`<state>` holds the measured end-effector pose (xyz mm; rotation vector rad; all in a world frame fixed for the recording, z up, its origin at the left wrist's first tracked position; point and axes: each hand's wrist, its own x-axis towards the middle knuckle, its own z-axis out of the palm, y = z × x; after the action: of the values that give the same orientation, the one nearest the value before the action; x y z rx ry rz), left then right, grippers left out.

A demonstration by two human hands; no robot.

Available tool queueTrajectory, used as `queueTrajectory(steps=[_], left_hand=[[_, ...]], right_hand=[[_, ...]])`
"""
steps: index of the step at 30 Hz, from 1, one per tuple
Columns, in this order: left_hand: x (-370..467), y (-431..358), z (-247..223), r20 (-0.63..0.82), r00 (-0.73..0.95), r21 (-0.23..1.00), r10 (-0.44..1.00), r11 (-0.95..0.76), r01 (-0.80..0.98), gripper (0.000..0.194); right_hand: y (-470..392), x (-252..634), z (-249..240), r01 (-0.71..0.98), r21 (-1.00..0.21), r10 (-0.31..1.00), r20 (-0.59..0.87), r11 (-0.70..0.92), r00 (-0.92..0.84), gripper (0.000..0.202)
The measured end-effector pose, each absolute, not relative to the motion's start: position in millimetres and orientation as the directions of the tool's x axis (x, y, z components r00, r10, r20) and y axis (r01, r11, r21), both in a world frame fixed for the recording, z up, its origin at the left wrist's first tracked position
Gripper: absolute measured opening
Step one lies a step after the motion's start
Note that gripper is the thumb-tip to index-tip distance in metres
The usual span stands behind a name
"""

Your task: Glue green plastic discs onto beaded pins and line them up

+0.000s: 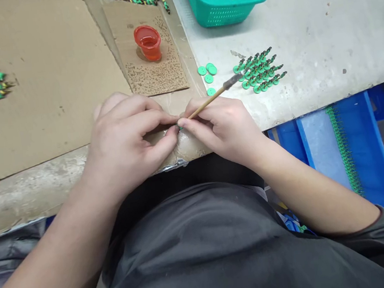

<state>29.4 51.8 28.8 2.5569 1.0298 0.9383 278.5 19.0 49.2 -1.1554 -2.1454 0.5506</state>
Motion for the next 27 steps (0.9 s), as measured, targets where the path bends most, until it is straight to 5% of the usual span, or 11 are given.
queueTrajectory(steps=[10, 16, 20, 27], left_hand=[[32, 52, 27, 0.465, 0.533, 0.420, 0.707, -0.706, 0.570, 0.021], [32, 47, 41, 0.297, 0.506, 0.512, 0.809, -0.583, 0.631, 0.027], [33, 44, 54, 0.322, 0.479, 0.567, 0.817, -0.572, 0.593, 0.025], [35, 43, 58, 0.332, 0.444, 0.629, 0.832, -0.546, 0.553, 0.023]], right_hand=[[17, 269, 47, 0.586, -0.609, 0.844, 0.361, 0.536, -0.397, 0.026], [17, 269, 50, 0.628, -0.650, 0.901, 0.249, 0.427, -0.355, 0.035], [17, 269, 50, 0.590, -0.698, 0.910, 0.253, 0.407, -0.329, 0.031], [0, 282, 51, 0.439, -0.862, 0.966, 0.248, 0.255, -0.075, 0.030]])
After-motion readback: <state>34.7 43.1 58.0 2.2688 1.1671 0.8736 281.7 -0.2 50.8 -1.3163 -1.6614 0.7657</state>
